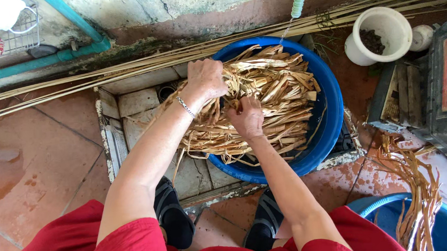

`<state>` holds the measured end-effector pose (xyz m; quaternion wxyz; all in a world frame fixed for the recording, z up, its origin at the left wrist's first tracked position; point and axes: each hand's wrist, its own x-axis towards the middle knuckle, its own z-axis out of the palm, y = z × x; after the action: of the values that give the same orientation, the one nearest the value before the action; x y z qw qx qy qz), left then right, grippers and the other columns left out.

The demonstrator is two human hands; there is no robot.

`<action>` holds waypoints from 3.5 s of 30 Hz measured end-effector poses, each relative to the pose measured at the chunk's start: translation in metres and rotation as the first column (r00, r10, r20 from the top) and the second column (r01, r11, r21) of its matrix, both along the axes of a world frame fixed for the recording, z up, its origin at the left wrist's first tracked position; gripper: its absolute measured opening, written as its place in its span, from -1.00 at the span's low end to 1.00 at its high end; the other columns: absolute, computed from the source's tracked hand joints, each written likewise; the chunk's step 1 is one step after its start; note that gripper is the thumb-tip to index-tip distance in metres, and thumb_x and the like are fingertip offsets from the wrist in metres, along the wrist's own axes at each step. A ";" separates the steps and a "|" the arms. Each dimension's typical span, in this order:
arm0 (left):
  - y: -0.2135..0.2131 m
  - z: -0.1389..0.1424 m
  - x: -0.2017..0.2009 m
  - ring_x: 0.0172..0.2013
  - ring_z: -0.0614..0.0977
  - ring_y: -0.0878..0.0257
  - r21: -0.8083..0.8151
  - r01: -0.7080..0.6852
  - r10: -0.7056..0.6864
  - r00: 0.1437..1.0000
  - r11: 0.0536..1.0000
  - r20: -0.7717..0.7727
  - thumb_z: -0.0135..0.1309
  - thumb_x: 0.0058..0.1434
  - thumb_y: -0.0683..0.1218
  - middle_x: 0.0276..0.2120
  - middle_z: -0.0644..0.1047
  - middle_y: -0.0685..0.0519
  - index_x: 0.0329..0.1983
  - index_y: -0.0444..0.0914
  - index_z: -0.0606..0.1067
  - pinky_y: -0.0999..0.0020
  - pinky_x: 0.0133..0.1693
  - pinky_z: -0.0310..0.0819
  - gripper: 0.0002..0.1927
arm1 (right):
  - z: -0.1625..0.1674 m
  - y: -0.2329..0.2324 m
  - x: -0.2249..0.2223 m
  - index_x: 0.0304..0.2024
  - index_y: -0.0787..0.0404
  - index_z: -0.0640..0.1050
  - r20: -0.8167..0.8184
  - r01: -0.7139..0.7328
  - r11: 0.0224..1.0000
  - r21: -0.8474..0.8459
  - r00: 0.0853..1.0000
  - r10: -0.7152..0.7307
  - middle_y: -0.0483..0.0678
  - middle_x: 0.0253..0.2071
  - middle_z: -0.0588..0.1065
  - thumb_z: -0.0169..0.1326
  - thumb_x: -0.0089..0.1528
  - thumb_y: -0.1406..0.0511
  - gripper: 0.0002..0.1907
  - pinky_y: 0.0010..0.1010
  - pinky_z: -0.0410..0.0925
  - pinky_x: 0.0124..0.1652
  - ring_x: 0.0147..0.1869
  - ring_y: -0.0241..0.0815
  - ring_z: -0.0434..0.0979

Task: The person sits and repeatedly picks up dried plant strips from a blue basin, separates them by hand, and places the sorted strips into a second blue basin. The process continues throughout the clip with consistent hand movements.

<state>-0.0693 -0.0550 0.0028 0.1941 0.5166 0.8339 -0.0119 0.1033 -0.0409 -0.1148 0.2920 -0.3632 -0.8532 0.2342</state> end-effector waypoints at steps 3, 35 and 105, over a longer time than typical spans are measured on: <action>-0.003 -0.004 0.000 -0.32 0.63 0.10 0.088 0.023 -0.021 1.000 0.996 -0.019 0.16 0.09 -0.16 -0.46 0.60 -0.04 -0.07 -0.26 0.56 0.06 -0.02 0.31 -0.69 | 0.007 0.010 0.008 -0.42 0.18 0.43 -0.074 -0.046 0.952 -0.303 0.997 0.025 -0.03 -0.44 0.46 0.25 0.06 0.40 -0.79 -0.31 0.43 -0.36 -0.38 -0.16 0.45; -0.028 -0.059 -0.023 0.22 0.34 0.04 0.019 0.089 -0.081 0.964 0.996 -0.253 0.32 0.03 -0.06 0.09 0.45 0.00 0.28 -0.03 0.37 -0.45 0.28 -0.24 -0.30 | 0.017 0.071 0.052 -0.27 0.01 0.72 0.250 -0.164 0.890 -0.426 0.924 0.290 -0.10 -0.39 0.63 0.16 0.27 0.07 -0.77 -0.26 0.46 -0.27 -0.36 -0.17 0.62; -0.032 -0.153 0.039 -0.37 0.60 0.15 0.549 -0.086 -0.111 0.942 0.831 0.316 0.14 0.36 -0.09 -0.22 0.52 -0.02 -0.21 -0.28 0.51 0.20 -0.26 0.57 -0.85 | 0.013 0.047 0.028 -0.02 -0.09 0.64 0.561 -0.126 0.933 -0.337 0.769 0.307 -0.02 -0.25 0.58 0.08 0.46 0.09 -0.82 -0.11 0.40 0.02 -0.07 -0.13 0.56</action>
<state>-0.0305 -0.0873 -0.1505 0.1745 0.5504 0.7523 0.3173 0.1314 0.0060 -0.1014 -0.0797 -0.3543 -0.8958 0.2563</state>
